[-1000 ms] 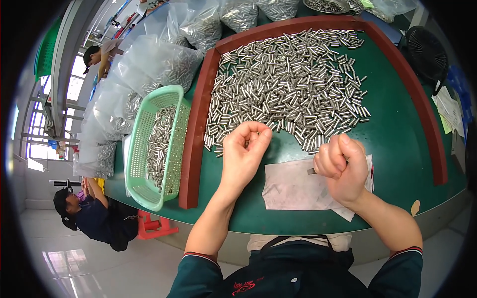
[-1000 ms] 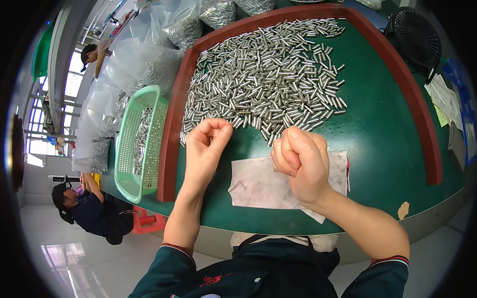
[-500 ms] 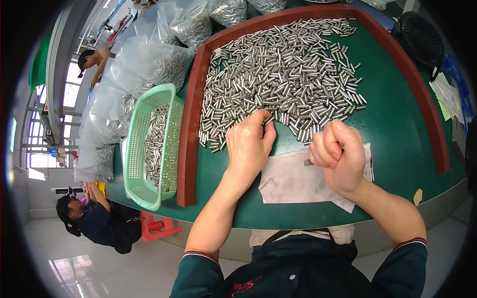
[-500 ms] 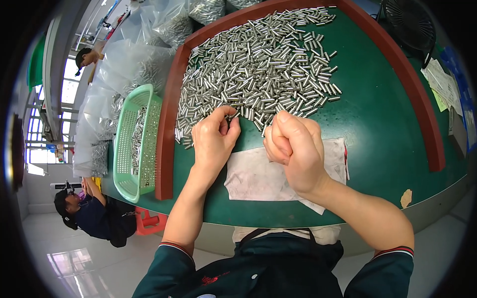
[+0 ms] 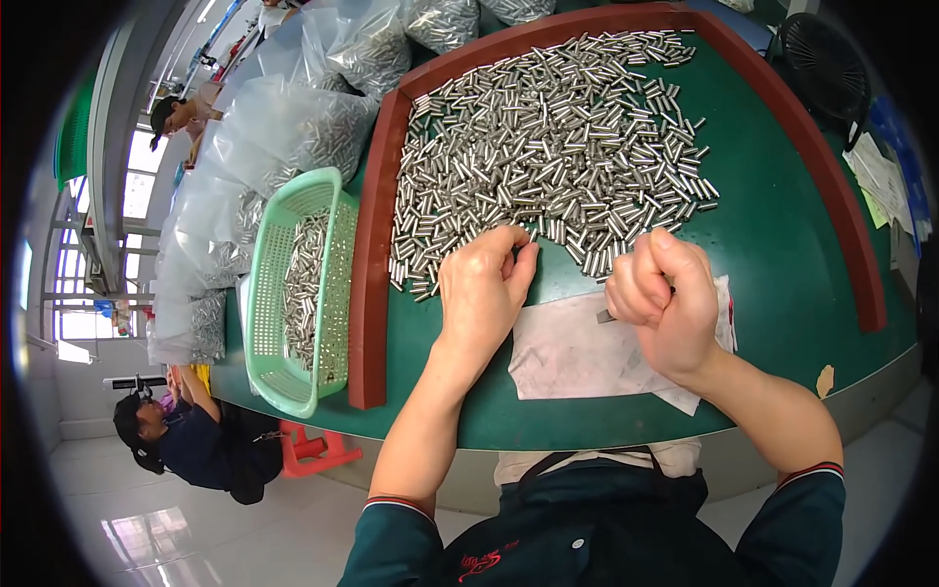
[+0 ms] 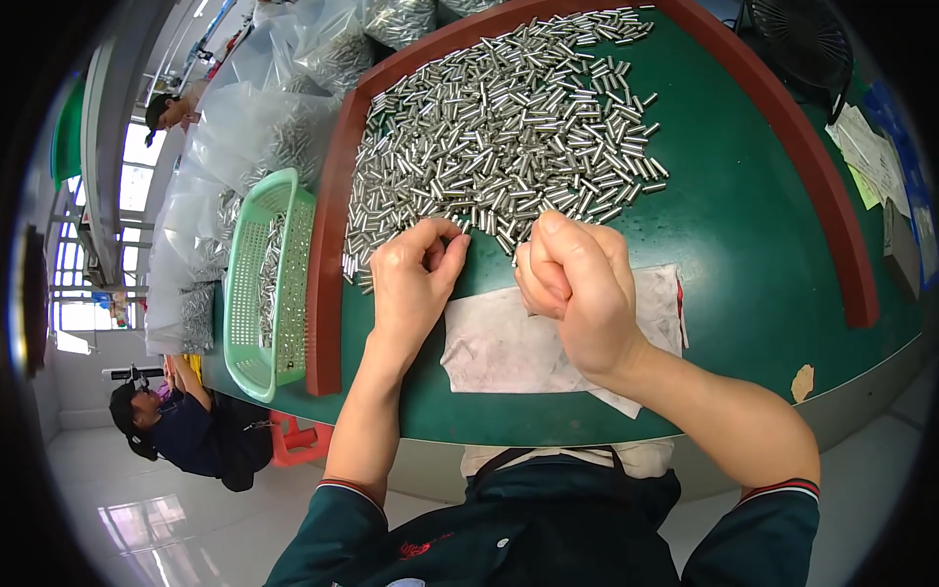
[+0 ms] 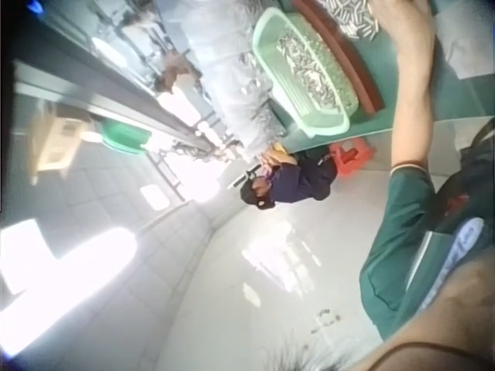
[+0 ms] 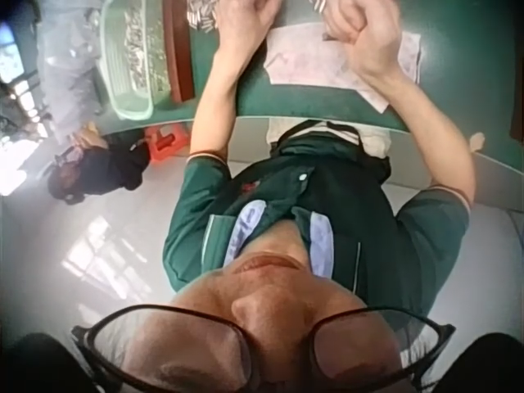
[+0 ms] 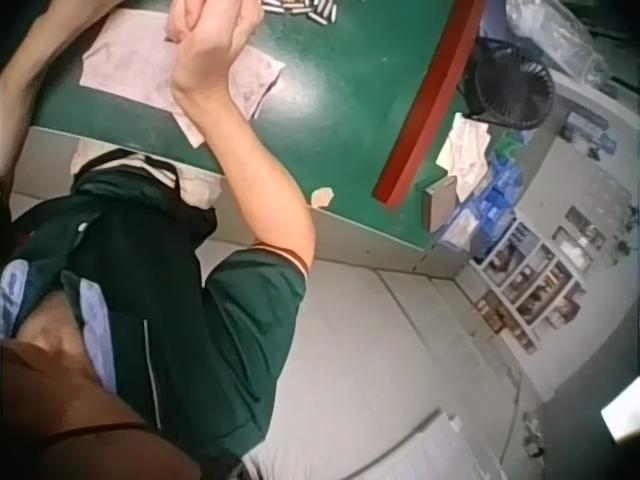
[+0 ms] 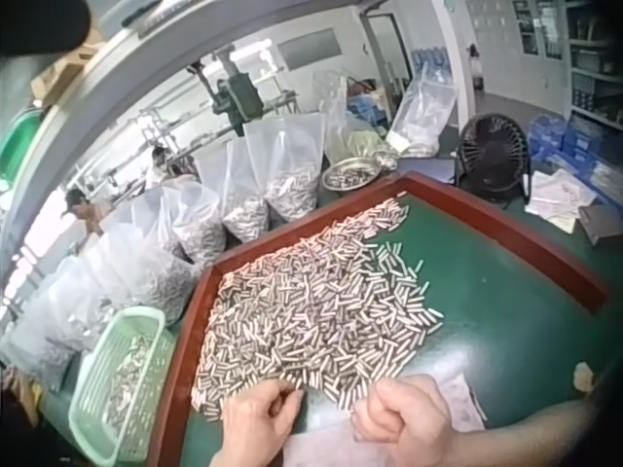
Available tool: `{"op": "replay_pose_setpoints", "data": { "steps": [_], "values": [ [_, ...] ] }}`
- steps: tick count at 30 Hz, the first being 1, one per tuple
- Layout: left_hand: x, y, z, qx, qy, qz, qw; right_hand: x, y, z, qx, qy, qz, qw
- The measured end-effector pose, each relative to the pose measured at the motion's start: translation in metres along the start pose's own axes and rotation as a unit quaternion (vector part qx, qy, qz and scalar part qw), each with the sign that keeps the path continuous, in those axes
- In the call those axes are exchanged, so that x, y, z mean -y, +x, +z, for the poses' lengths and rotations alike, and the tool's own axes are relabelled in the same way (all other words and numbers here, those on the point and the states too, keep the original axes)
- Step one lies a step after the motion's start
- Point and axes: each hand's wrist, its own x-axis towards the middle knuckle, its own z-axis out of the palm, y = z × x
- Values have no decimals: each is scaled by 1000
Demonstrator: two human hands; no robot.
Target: Manually assembling small metal pins into cylindrical metal housings at a factory workbench.
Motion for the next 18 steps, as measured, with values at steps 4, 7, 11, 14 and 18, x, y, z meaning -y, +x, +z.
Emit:
{"op": "replay_pose_setpoints", "data": {
  "steps": [4, 7, 11, 14, 18],
  "values": [
    [-1, -1, 0, 0, 13, -2, 1000, 1, 0, 1, 3, 1, 2, 1000],
    [-3, -1, 0, 11, 20, -10, 1000, 1, 1, 2, -2, -4, 3, 1000],
    [-6, -2, -4, 10, 6, -36, 999, 1, 0, 1, -9, -2, 1, 1000],
    [-21, -17, -15, 117, -137, -18, 983, 0, 0, -3, 6, -9, -17, 1000],
    [-29, -33, -14, 184, -152, 0, 971, -1, 2, -3, 33, 15, -23, 999]
  ]
}}
